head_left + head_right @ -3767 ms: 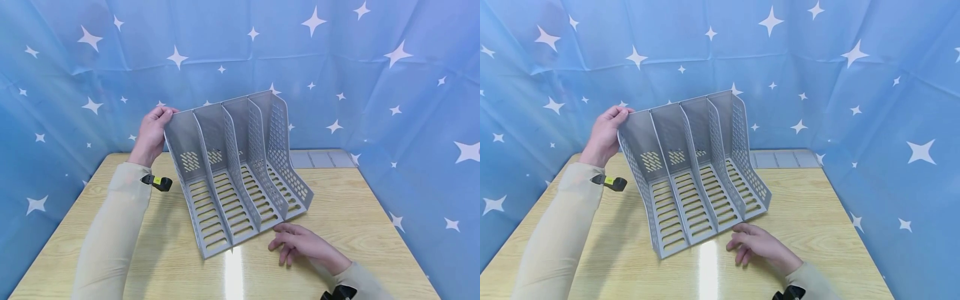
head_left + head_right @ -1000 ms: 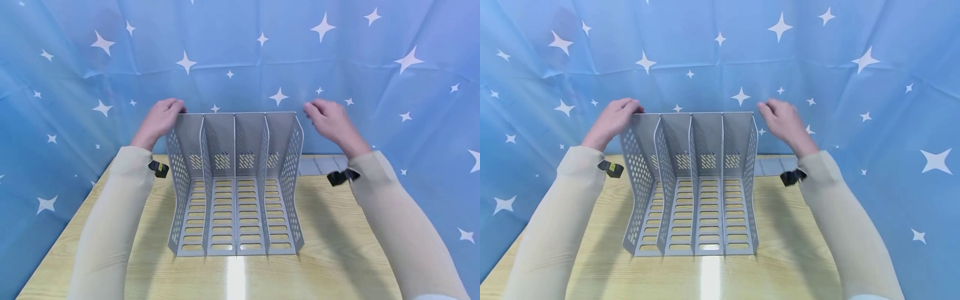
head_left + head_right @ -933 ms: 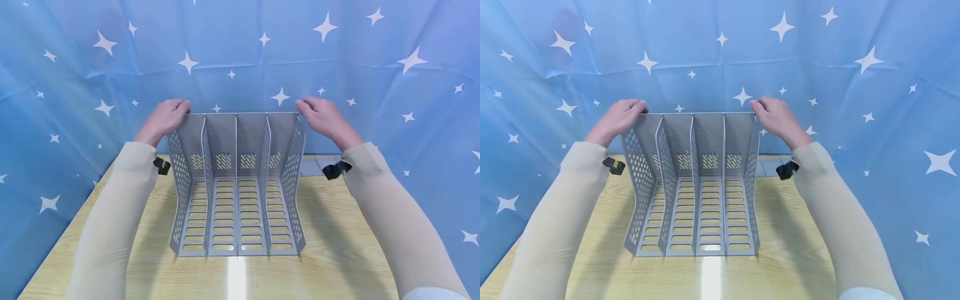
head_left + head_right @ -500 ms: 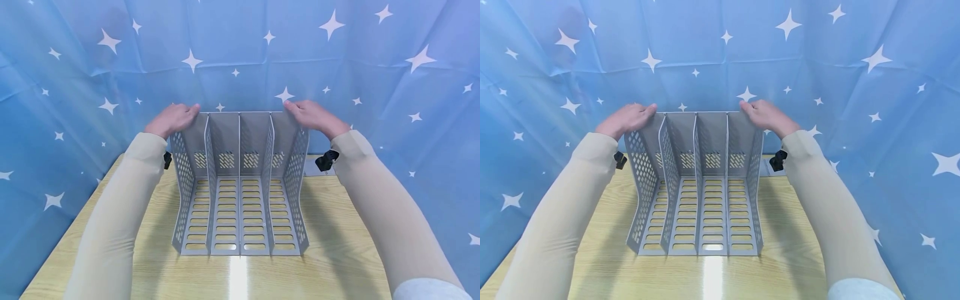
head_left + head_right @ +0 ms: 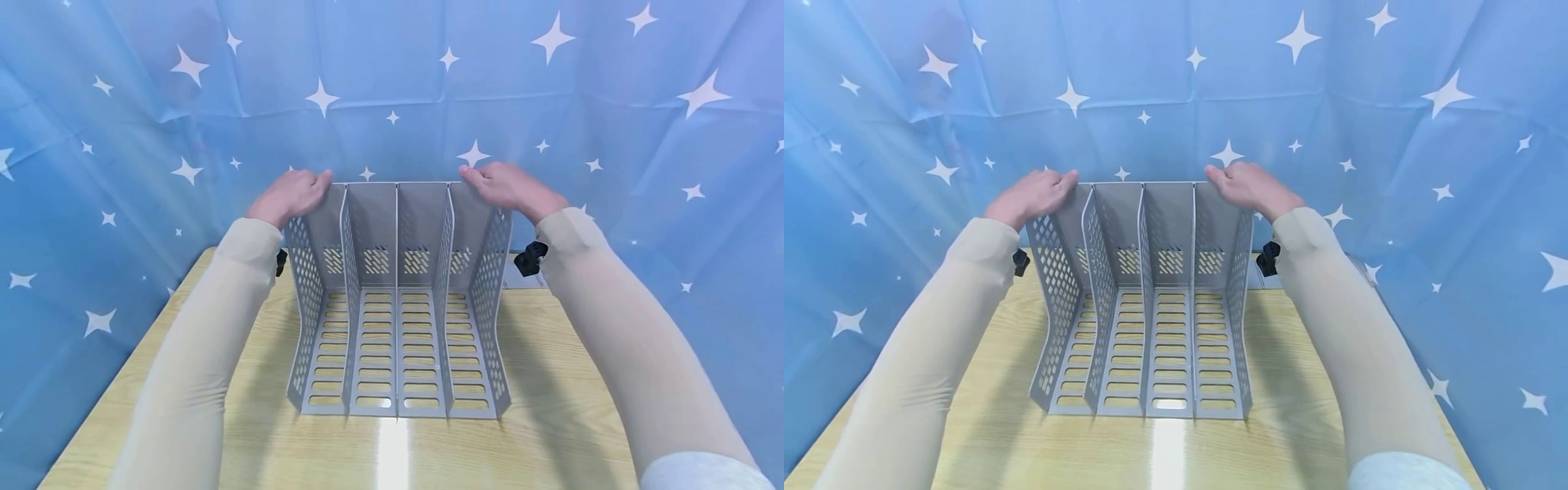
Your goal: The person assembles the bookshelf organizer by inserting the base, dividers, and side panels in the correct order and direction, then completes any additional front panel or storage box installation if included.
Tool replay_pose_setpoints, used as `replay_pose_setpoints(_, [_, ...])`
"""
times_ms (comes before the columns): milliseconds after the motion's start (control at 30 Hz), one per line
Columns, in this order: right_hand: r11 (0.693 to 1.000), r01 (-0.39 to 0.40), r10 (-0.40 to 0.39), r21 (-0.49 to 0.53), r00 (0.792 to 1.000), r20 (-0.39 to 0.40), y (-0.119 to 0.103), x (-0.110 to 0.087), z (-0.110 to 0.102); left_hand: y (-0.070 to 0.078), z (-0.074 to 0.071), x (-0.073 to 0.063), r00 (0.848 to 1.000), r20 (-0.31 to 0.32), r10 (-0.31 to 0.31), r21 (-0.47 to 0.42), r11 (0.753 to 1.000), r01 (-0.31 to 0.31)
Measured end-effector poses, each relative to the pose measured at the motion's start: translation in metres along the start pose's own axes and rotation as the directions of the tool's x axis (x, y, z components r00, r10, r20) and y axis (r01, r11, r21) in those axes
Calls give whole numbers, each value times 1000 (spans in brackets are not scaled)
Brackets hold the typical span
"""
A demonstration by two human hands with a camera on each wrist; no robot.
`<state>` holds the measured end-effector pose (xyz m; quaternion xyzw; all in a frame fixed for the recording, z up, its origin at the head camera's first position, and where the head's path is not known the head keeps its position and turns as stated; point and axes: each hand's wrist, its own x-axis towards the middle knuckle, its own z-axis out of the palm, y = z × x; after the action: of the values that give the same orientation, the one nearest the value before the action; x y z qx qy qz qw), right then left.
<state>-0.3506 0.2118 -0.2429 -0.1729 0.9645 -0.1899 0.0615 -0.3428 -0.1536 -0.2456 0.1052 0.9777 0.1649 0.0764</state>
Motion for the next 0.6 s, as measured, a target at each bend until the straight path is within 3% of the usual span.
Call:
replay_pose_setpoints(267, [999,12,-14,-52,999,-51,-2,1,2,2,0,3,1000,29,11,20,1000,-11])
replay_pose_setpoints(433, [998,-16,17,-67,1000,12,-2,-3,0,9,-3,0,997,76,-14,66,998,9])
replay_pose_setpoints(600, [998,-44,48,-49,996,73,4,-13,-3,22,1,-4,999,33,12,63,998,-14])
